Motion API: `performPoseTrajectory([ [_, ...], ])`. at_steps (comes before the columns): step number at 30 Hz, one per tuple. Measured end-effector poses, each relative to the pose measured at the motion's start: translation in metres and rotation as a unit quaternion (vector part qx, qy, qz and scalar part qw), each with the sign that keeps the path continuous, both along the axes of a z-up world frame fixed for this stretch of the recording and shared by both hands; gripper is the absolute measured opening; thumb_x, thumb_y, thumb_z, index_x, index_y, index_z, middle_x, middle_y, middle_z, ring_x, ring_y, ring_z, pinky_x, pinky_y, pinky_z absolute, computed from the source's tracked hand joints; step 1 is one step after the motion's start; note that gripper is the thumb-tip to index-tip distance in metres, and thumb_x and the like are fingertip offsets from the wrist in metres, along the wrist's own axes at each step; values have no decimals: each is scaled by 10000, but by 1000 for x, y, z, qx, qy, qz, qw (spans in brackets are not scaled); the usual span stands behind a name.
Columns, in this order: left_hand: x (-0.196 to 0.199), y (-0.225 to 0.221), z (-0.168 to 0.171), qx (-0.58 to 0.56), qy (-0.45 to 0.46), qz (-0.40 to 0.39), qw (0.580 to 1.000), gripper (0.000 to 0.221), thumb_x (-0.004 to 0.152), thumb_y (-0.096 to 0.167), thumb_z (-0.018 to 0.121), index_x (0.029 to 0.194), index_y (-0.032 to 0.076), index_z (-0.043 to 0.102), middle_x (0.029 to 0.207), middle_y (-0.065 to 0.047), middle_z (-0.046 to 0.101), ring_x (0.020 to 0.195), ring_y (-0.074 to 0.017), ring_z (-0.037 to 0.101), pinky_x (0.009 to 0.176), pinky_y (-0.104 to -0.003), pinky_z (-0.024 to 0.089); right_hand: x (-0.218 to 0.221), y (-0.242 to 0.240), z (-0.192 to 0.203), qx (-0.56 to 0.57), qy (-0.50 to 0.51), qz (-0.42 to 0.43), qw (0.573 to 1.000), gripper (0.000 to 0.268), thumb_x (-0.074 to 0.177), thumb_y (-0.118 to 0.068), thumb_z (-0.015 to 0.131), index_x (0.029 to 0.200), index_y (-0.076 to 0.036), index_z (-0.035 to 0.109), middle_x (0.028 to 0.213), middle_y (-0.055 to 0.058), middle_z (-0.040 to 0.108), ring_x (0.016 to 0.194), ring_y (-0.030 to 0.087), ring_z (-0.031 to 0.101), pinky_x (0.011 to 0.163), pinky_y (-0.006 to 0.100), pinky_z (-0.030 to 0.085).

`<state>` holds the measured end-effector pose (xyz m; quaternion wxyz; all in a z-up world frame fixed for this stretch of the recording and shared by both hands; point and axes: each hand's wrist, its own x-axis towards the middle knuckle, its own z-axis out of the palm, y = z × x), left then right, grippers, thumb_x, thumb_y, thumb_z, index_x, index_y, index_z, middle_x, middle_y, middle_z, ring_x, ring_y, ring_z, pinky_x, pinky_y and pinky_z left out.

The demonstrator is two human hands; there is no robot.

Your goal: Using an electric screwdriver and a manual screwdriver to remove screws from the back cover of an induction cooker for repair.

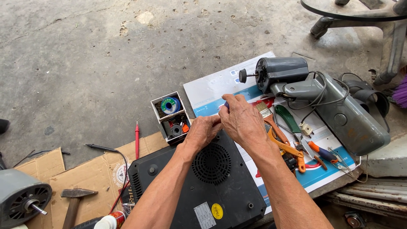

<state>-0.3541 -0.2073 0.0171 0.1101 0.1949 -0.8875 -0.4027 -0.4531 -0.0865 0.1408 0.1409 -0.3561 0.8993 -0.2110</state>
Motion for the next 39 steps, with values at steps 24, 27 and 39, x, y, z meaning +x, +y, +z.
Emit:
performPoseTrajectory([
  [24,-15,-6,-34,-98,-50,21,994,235,943,308,673,797,124,685,752,-209,745,830,-540,750,663,-648,579,16,0,30,25,-61,-32,997,775,1075,-730,408,1486,-111,626,1455,213,664,1227,569,710,1070,702,532],
  [27,-24,-4,-47,-151,-78,25,985,297,932,377,685,768,129,691,696,-203,724,780,-501,775,686,-616,623,11,-1,20,17,-44,-21,999,705,1084,-665,454,1438,-88,654,1401,226,679,1188,565,724,1038,707,552],
  [39,6,7,2,11,-193,-70,979,612,971,290,734,1552,139,619,1512,-147,687,1494,-409,561,1136,-611,560,-10,8,-23,-57,-10,-3,998,277,986,-204,613,1224,-115,724,1129,229,747,1108,534,761,980,646,588],
])
